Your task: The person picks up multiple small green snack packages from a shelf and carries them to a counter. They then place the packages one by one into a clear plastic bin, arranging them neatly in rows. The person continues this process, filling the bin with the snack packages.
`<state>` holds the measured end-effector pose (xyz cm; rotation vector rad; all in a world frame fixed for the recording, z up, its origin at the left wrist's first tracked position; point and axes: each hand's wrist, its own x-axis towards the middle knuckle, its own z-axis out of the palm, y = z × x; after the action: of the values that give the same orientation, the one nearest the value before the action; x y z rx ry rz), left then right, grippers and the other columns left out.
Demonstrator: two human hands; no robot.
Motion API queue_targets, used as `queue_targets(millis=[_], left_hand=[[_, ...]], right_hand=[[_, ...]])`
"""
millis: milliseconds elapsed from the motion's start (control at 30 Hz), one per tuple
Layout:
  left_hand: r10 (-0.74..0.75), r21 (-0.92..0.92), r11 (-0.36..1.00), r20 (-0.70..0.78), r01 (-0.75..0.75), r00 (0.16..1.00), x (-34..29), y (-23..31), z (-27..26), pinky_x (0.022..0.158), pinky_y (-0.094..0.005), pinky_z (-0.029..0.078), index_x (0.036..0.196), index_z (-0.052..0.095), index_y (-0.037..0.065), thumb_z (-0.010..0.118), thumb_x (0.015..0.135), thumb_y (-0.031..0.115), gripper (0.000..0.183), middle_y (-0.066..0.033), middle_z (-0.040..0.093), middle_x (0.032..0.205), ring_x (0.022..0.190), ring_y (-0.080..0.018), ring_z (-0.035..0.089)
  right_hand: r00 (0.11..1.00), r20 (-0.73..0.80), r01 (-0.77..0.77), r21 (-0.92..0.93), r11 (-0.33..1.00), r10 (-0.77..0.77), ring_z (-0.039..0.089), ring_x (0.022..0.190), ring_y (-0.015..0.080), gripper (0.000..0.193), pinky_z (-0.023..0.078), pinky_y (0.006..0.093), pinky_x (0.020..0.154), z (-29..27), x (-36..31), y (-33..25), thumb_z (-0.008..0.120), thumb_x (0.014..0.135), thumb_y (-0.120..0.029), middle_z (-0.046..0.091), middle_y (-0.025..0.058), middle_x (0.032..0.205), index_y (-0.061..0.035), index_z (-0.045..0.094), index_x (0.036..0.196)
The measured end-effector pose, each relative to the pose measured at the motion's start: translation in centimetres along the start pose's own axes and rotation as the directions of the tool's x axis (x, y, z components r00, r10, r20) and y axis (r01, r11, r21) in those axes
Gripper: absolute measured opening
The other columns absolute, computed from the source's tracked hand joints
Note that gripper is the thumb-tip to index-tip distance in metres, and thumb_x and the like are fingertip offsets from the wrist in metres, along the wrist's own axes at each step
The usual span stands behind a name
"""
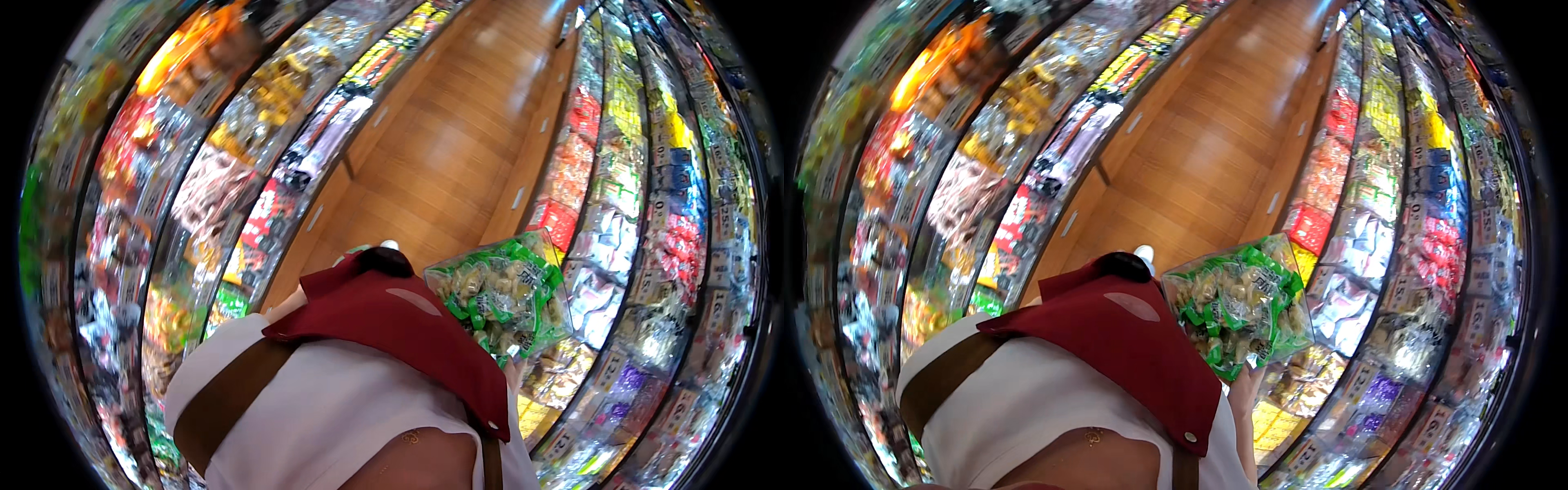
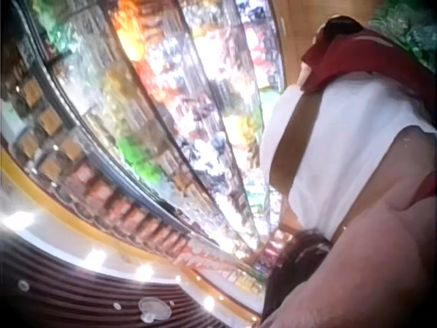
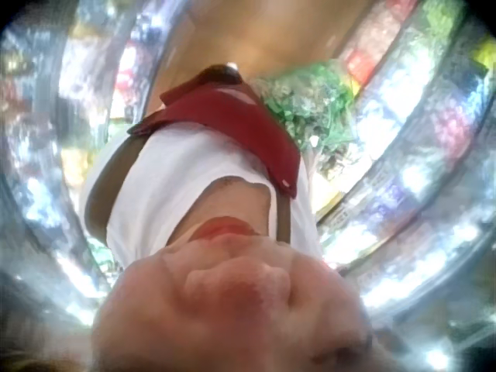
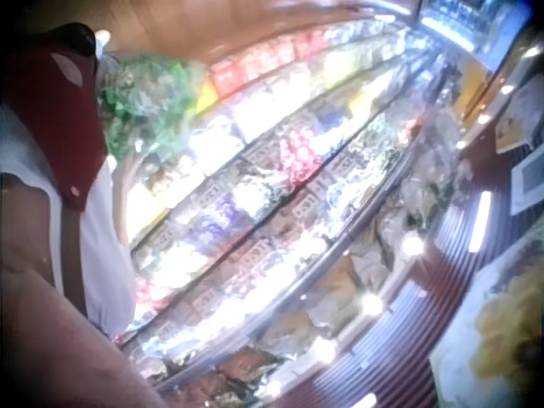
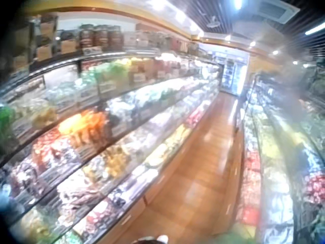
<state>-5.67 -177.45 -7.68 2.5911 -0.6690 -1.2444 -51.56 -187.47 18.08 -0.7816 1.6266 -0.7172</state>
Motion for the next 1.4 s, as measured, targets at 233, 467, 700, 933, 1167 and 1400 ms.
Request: queue_targets(millis=[233, 467, 700, 933, 1167, 1400], left_hand=[[-0.010, 0.087, 0.996, 0.019, 0.008, 1.000, 8.6, 13.9, -4.4, 0.072, -0.0355, 0.047, 0.081, 0.067, 0.002, 0.051, 0.082, 0.034, 0.036, -0.0136, 0.065, 0.078, 0.078, -0.0214, 0.063], [-0.066, 0.119, 0.990, -0.042, 0.071, 0.997, 18.7, 27.5, -5.9, 0.071, -0.0351, 0.047, 0.080, 0.067, 0.001, 0.051, 0.082, 0.033, 0.035, -0.0128, 0.065, 0.076, 0.076, -0.0201, 0.063], [-0.050, -0.012, 0.999, -0.055, 0.050, 0.997, 25.9, 46.7, -10.4, 0.069, -0.0381, 0.047, 0.077, 0.065, -0.001, 0.050, 0.081, 0.030, 0.035, -0.0157, 0.064, 0.073, 0.072, -0.0236, 0.063], [-0.070, 0.058, 0.996, -0.034, 0.072, 0.997, 37.8, 61.4, -10.2, 0.079, -0.0429, 0.047, 0.082, 0.066, 0.001, 0.046, 0.081, 0.034, 0.038, -0.0221, 0.064, 0.087, 0.087, -0.0356, 0.062], [0.026, 0.180, 0.983, 0.055, -0.036, 0.998, 51.3, 79.7, -8.1, 0.082, -0.0436, 0.047, 0.087, 0.067, 0.005, 0.045, 0.082, 0.036, 0.039, -0.0220, 0.064, 0.092, 0.092, -0.0369, 0.061], [0.086, 0.191, 0.976, 0.093, -0.103, 0.992, 61.4, 98.4, -10.1, 0.082, -0.0435, 0.047, 0.089, 0.067, 0.005, 0.045, 0.083, 0.037, 0.039, -0.0220, 0.063, 0.093, 0.094, -0.0369, 0.060]], right_hand=[[0.998, -0.059, 0.043, 0.075, 0.996, -0.038, 0.054, 0.106, 0.0256, 0.053, 0.048, 0.0343, 0.086, 3.2, 13.4, -9.9, 0.036, 0.086, 0.005, 0.049, 0.0179, 0.121, -0.0065, 0.025, 0.136], [0.992, 0.109, 0.059, 0.005, 0.998, -0.060, 0.056, 0.098, 0.0221, 0.059, 0.049, 0.0290, 0.075, 4.5, 31.5, -22.9, 0.042, 0.082, 0.002, 0.051, 0.0183, 0.119, -0.0057, 0.022, 0.137], [0.994, 0.006, 0.107, -0.061, 0.992, -0.106, 0.054, 0.062, 0.0127, 0.036, 0.040, 0.0239, 0.046, 3.9, 50.1, -31.4, 0.048, 0.088, -0.006, 0.059, 0.0111, 0.093, -0.0055, 0.033, 0.121], [0.992, 0.091, -0.085, -0.055, 0.995, 0.090, 0.054, 0.102, 0.0276, 0.057, 0.050, 0.0367, 0.081, 8.2, 63.9, -46.2, 0.040, 0.083, 0.003, 0.046, 0.0239, 0.122, -0.0020, 0.021, 0.136], [0.999, -0.037, 0.001, 0.035, 0.999, 0.000, 0.056, 0.092, 0.0203, 0.055, 0.053, 0.0333, 0.068, 10.5, 78.1, -57.0, 0.041, 0.085, -0.001, 0.049, 0.0150, 0.117, -0.0086, 0.022, 0.136], [0.999, -0.025, -0.033, 0.177, 0.984, 0.038, 0.054, 0.088, 0.0182, 0.048, 0.052, 0.0321, 0.062, 14.0, 91.9, -69.5, 0.041, 0.088, -0.001, 0.048, 0.0146, 0.115, -0.0104, 0.026, 0.133]])
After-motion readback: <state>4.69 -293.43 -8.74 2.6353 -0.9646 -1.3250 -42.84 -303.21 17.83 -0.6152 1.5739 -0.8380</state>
